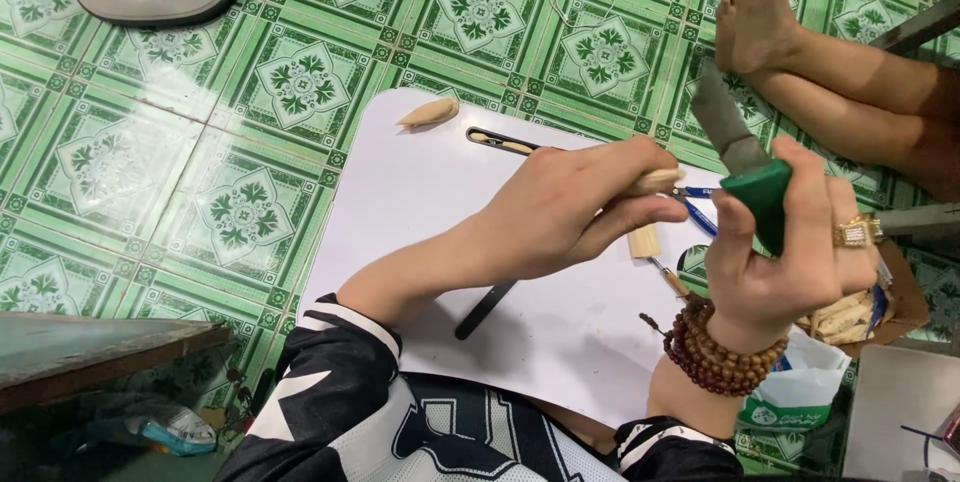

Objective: A person uses a hand knife to carve and shape a small piece of wood on a white board placed on the floor.

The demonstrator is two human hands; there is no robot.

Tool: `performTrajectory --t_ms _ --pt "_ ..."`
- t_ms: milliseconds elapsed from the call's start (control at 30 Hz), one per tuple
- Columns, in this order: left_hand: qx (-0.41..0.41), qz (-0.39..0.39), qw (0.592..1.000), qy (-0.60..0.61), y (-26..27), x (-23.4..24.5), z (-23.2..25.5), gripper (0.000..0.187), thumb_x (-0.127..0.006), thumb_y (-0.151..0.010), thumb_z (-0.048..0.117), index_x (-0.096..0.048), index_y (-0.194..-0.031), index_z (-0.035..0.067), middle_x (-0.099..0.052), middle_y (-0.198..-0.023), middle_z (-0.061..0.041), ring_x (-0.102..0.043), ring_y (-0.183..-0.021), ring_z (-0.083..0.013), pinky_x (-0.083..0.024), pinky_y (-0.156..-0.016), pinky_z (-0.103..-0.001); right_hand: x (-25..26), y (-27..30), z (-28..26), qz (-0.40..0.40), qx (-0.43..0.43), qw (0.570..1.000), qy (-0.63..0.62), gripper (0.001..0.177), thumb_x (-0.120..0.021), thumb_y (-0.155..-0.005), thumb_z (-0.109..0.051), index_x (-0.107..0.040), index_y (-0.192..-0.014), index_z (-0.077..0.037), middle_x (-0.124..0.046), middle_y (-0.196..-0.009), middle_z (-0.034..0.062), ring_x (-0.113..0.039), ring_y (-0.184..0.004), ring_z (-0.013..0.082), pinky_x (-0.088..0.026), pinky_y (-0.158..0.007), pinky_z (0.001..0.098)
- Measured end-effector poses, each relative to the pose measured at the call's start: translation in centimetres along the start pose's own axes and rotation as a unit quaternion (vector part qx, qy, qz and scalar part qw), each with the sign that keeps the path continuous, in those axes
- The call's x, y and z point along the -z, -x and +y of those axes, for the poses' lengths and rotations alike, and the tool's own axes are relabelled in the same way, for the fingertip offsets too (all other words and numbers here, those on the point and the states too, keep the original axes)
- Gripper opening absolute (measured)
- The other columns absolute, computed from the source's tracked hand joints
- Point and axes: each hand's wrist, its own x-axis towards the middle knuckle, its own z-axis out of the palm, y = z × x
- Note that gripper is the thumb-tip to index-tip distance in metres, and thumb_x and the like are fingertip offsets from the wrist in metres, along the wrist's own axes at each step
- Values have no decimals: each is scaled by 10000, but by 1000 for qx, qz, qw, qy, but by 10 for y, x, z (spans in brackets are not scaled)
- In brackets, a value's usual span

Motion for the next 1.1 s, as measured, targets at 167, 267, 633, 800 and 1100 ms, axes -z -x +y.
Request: performTrajectory --t_ms 167,267,633,800,1100 --pt "22 -15 991 131 -4 13 6 299 -567 -1042 344 -445 -1170 102 -427 -805 21 -342 -652 -134 -328 -626 -269 8 -5 0 -45 13 994 -102 641 -498 -1109 -393 -745 -1171 195 -661 -852 302 -622 -680 368 -425 -586 418" --pt "25 -17 995 92 -2 8 -2 351 -548 -1059 361 -474 -1266 88 -467 -1023 -6 -487 -738 -155 -405 -700 -301 9 -10 -1 -76 51 989 -119 610 -530 -1087 -381 -768 -1146 177 -703 -850 269 -620 -651 345 -423 -591 402" --pt "-42 42 994 -95 5 -1 -15 389 -473 -1153 412 -468 -1478 198 -631 -1146 2 -584 -780 -192 -470 -574 -326 8 -10 -9 -47 77 993 -80 628 -543 -1082 -385 -795 -1090 190 -673 -812 248 -562 -583 342 -369 -525 418" --pt "-26 102 994 -2 7 -7 -13 248 -545 -1107 333 -597 -1275 158 -694 -1159 42 -556 -719 -154 -442 -625 -300 -1 -7 -16 36 104 994 -28 608 -540 -1095 -363 -773 -1058 197 -655 -815 264 -560 -561 355 -398 -508 428" --pt "60 26 986 155 1 12 4 305 -613 -1052 345 -525 -1274 156 -309 -704 47 -313 -652 -121 -306 -629 -266 10 -8 -19 -39 -9 988 -149 641 -494 -1099 -363 -725 -1131 235 -676 -924 339 -656 -740 390 -528 -668 459"
